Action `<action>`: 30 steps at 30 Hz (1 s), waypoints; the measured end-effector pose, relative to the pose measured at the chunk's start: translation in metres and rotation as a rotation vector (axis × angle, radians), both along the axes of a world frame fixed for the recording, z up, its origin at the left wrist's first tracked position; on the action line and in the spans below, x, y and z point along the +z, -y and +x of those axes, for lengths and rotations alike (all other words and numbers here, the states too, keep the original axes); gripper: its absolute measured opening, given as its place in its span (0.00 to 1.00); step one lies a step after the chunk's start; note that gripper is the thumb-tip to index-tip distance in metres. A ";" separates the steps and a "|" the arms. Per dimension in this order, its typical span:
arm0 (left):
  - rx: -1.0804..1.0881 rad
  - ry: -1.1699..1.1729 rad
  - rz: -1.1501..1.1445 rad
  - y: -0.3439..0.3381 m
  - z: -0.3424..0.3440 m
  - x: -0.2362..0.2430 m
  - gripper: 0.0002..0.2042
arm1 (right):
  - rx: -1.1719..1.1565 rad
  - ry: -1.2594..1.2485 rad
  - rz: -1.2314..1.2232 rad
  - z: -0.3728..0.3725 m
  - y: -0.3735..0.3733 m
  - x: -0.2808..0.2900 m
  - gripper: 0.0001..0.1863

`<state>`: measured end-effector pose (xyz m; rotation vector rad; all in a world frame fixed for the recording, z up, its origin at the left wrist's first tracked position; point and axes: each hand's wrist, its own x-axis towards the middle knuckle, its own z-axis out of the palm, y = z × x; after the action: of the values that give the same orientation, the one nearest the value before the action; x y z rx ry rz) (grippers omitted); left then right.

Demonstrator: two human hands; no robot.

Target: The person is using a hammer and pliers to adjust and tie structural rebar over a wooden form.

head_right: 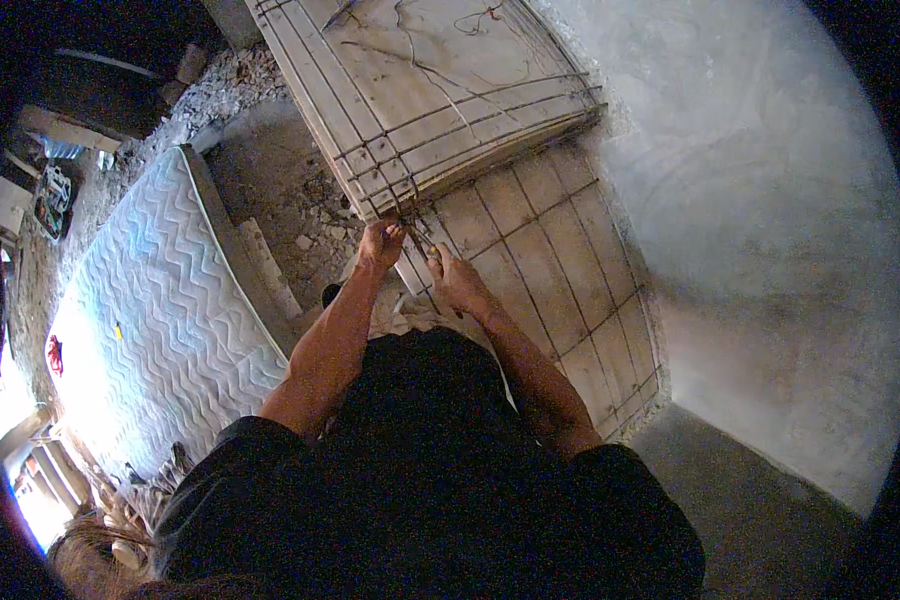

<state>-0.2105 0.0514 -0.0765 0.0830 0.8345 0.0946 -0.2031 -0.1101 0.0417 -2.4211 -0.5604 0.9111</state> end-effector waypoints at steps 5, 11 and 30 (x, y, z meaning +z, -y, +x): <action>-0.024 -0.201 0.002 0.002 0.002 0.006 0.09 | -0.064 -0.144 0.046 0.002 -0.001 0.002 0.22; -0.062 0.425 -0.127 -0.008 -0.014 -0.058 0.07 | -0.243 -0.650 0.264 0.008 -0.005 0.019 0.23; 0.001 -0.026 0.010 -0.004 -0.003 -0.020 0.02 | 0.196 0.666 -0.319 -0.018 0.018 0.006 0.17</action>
<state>-0.2132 0.0550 -0.0964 0.0933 0.8601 0.0983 -0.2208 -0.1282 0.0480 -3.0020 -0.9573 0.2428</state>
